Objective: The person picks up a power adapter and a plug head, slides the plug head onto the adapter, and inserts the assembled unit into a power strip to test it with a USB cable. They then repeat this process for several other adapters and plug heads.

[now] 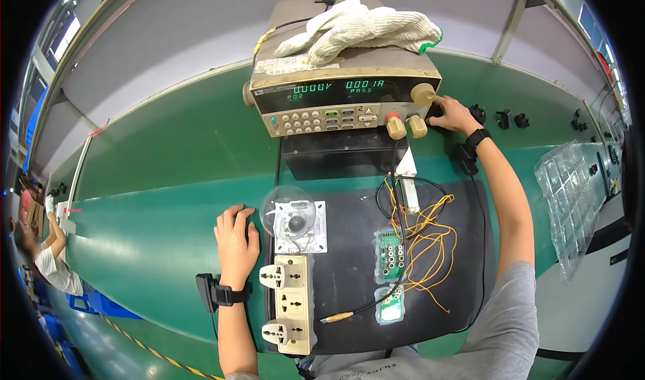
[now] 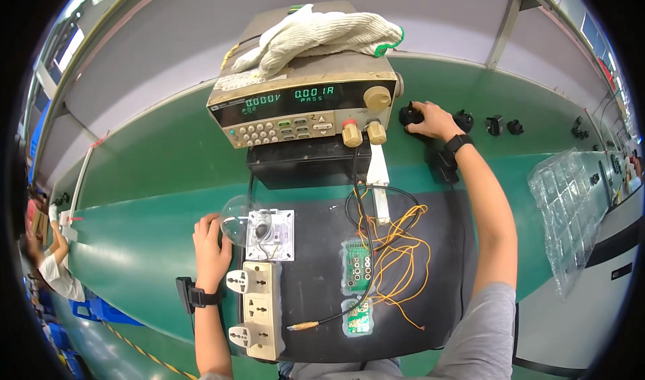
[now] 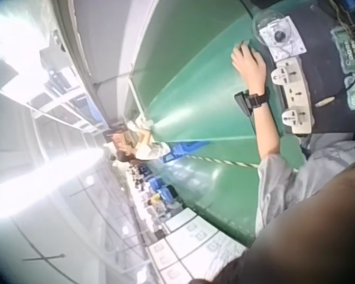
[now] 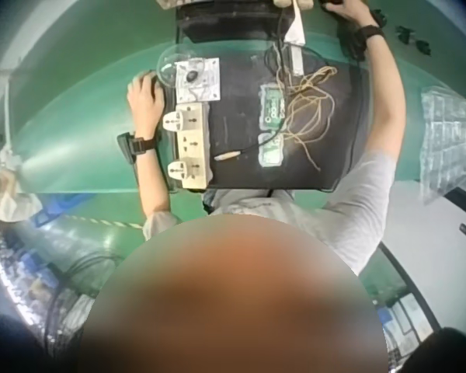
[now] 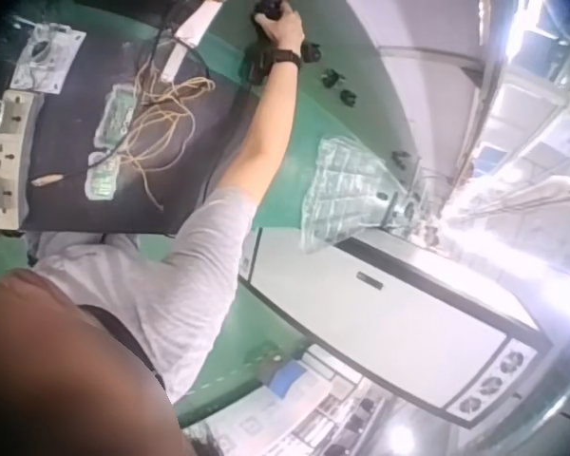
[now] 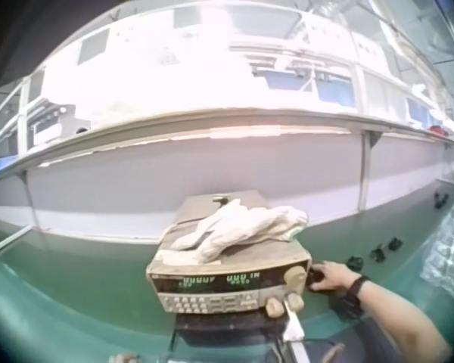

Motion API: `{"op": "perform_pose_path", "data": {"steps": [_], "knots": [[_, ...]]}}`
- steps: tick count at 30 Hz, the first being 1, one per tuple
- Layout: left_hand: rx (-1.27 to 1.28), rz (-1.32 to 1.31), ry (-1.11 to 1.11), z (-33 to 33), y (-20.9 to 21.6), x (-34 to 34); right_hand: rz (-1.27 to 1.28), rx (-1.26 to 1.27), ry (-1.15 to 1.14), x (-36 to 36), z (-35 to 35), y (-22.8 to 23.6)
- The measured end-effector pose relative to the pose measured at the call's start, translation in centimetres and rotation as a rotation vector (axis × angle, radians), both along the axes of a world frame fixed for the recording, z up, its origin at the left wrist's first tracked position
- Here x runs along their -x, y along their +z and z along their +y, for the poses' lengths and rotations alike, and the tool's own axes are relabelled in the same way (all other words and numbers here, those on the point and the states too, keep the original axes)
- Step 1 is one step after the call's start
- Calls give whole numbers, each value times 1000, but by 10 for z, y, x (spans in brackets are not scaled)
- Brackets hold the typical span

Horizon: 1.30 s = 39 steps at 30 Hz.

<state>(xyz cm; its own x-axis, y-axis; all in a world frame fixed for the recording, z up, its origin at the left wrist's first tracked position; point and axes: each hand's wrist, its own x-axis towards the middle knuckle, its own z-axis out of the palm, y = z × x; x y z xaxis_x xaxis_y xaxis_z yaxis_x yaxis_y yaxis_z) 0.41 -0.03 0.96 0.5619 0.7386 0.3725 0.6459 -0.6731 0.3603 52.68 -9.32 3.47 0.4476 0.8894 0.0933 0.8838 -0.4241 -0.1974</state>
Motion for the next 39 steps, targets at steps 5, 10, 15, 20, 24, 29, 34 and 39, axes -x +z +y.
{"op": "perform_pose_path", "data": {"steps": [5, 10, 15, 20, 24, 29, 34, 39], "knots": [[-34, -37, 8, 0, -4, 1, 222, 20, -30, 19, -24, 19], [-57, -49, 3, 1, -8, 2, 303, 225, 3, 54, -60, 42], [-49, -49, -2, 0, -9, 2, 295, 366, 76, 90, -96, 57], [-63, -42, 7, 0, -9, 1, 609, 528, 59, 119, -122, 76], [-61, -29, 17, 0, -10, 1, 698, 528, 105, 107, -129, 79], [-73, -39, 17, 0, -12, 1, 130, 170, -39, 48, -118, 45], [-60, -27, 19, 0, -9, 0, -52, -1, -307, 0, -93, 6], [5, -16, 19, -1, -6, 0, -350, -40, -344, -23, -57, -7]]}}
